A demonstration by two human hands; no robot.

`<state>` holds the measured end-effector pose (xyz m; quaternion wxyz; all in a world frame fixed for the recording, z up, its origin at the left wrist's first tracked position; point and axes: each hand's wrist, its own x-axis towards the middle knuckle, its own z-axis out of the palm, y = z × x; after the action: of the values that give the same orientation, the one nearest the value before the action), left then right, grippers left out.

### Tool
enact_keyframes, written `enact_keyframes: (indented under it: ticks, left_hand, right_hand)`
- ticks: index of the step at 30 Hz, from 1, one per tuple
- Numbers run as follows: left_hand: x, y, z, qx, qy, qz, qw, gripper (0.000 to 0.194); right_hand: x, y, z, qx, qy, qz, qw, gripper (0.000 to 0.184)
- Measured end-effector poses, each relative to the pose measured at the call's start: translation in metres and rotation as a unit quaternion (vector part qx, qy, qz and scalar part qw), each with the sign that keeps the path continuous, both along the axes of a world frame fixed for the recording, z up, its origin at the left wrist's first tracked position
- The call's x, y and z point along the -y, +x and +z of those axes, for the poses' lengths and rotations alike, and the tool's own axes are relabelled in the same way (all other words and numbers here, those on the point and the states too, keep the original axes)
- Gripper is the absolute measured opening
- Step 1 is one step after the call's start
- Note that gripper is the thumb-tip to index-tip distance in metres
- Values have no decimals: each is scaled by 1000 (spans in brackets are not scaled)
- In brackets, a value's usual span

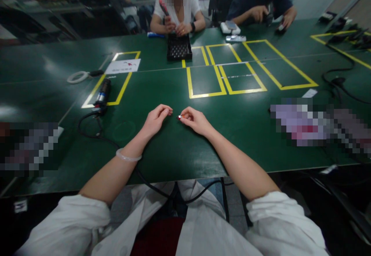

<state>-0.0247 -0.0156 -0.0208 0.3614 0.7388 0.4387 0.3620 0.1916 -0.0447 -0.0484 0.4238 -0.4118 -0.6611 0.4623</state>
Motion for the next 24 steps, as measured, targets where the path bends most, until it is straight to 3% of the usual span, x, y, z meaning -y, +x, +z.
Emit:
enact_keyframes:
  ticks: [2,4,7,10,12,15,18,21,24]
  left_hand:
    - [-5,-15,9,-89,106,81,987,33]
    - [-12,-36,14,-177,155,170,957,43]
    - [-25,-75,12,-304,106,266,909,75]
    - [-35,-108,6,-385,-5,288,877,89]
    - [-38,-122,7,-386,-15,299,873,82]
    - [-39,-139,15,-337,72,349,871,69]
    - [-46,-162,18,-301,99,430,846,82]
    - [-60,-196,11,-285,18,459,841,99]
    - [-75,-227,4,-296,-85,446,841,96]
  right_hand:
    - [0,0,0,-3,-1,1,1000,27]
    - [-1,1,1,-4,3,-2,1000,27]
    - [0,1,3,2,11,-12,1000,27]
    - [0,1,4,10,19,-20,1000,27]
    - [0,1,4,14,21,-24,999,27]
    - [0,1,4,15,19,-24,999,26]
    - [-1,1,2,9,14,-21,1000,27]
    - [-2,1,-1,8,10,-18,1000,28]
    - [-3,0,-2,7,7,-17,1000,29]
